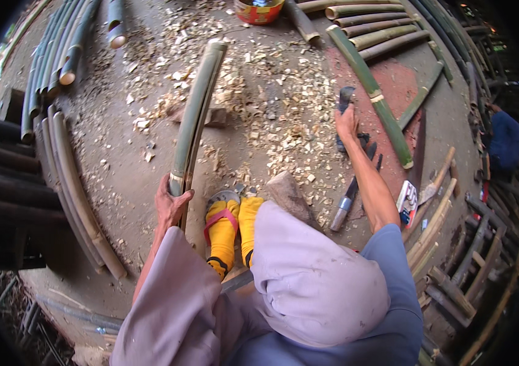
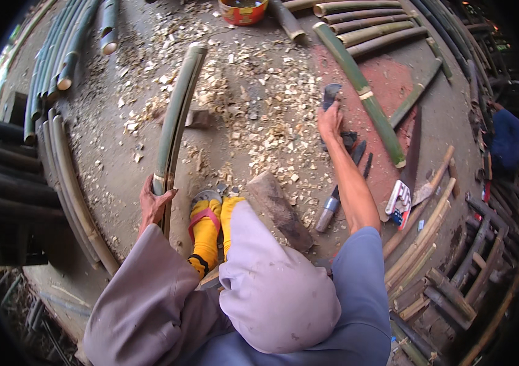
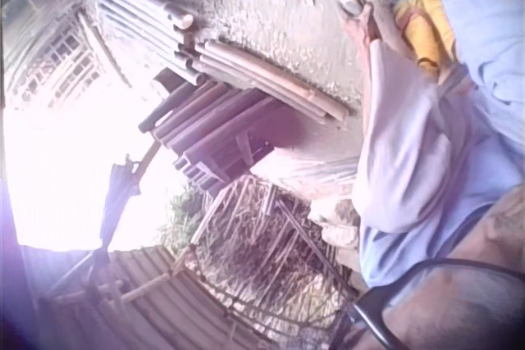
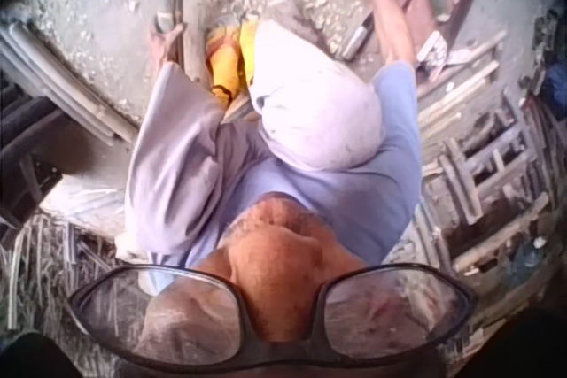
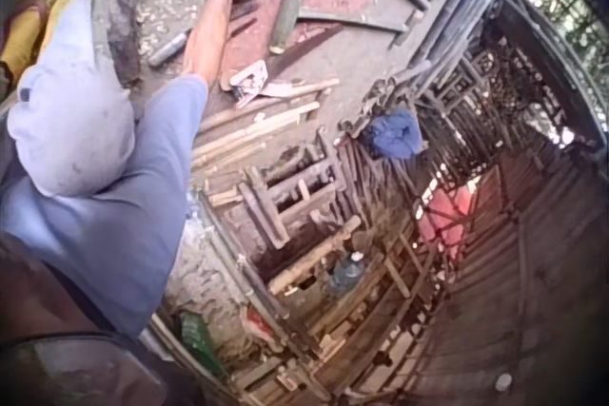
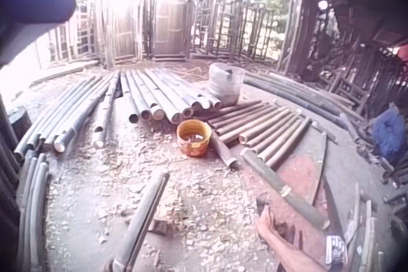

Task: The person carves and shapes bamboo stalks using a hand saw, a chisel, a wooden mallet, and a knife, working on the floor among several bamboo sections.

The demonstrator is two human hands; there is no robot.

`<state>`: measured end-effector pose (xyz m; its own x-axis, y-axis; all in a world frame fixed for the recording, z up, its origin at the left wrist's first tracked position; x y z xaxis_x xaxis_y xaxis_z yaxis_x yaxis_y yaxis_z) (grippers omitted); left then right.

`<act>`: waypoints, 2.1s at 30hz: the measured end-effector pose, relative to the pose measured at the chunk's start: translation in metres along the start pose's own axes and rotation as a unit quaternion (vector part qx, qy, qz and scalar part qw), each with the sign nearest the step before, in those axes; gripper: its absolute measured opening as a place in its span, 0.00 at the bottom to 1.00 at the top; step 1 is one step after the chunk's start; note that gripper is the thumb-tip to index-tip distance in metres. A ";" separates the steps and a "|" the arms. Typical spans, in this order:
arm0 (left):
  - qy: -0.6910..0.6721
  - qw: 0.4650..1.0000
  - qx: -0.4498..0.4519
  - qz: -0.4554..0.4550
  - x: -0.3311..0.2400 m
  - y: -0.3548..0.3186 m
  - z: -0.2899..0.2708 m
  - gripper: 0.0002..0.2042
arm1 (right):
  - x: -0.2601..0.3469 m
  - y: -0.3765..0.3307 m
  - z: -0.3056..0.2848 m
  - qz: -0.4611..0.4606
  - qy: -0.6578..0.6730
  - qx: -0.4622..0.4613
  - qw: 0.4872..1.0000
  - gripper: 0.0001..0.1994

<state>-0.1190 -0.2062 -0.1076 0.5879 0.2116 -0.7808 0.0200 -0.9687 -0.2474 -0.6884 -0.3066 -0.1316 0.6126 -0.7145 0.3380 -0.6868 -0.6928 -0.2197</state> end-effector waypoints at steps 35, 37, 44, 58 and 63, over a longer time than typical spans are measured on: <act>-0.465 0.784 -0.251 0.326 -0.270 -0.013 -0.223 0.19 | 0.218 -0.333 0.031 -0.297 0.341 0.478 0.753 0.12; -0.480 0.779 -0.257 0.312 -0.257 -0.010 -0.236 0.19 | 0.229 -0.339 0.028 -0.346 0.356 0.441 0.748 0.10; -0.466 0.739 -0.383 0.300 -0.192 -0.032 -0.357 0.26 | 0.228 -0.287 0.026 -0.580 0.021 0.107 0.807 0.05; 0.390 0.809 -0.346 0.270 -0.110 -0.098 -0.379 0.19 | 0.431 -0.284 -0.193 -0.819 -0.006 -0.170 0.548 0.09; 0.055 0.932 -0.296 0.202 -0.119 -0.060 -0.321 0.26 | 0.449 -0.200 -0.229 -0.558 0.291 0.038 0.776 0.15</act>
<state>0.0692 -0.2145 0.1845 0.7222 -0.1689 -0.6707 0.2029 -0.8753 0.4389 -0.3652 -0.4661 0.2735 0.5135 0.4842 0.7085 0.1826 -0.8683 0.4611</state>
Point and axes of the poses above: each hand's wrist, its own y-axis towards the middle knuckle, its own z-axis out of the palm, x = y × z, the point moved 10 cm from there along y, towards the middle knuckle, and after that the axes turned 11 degrees about z, right-handed, at the moved point
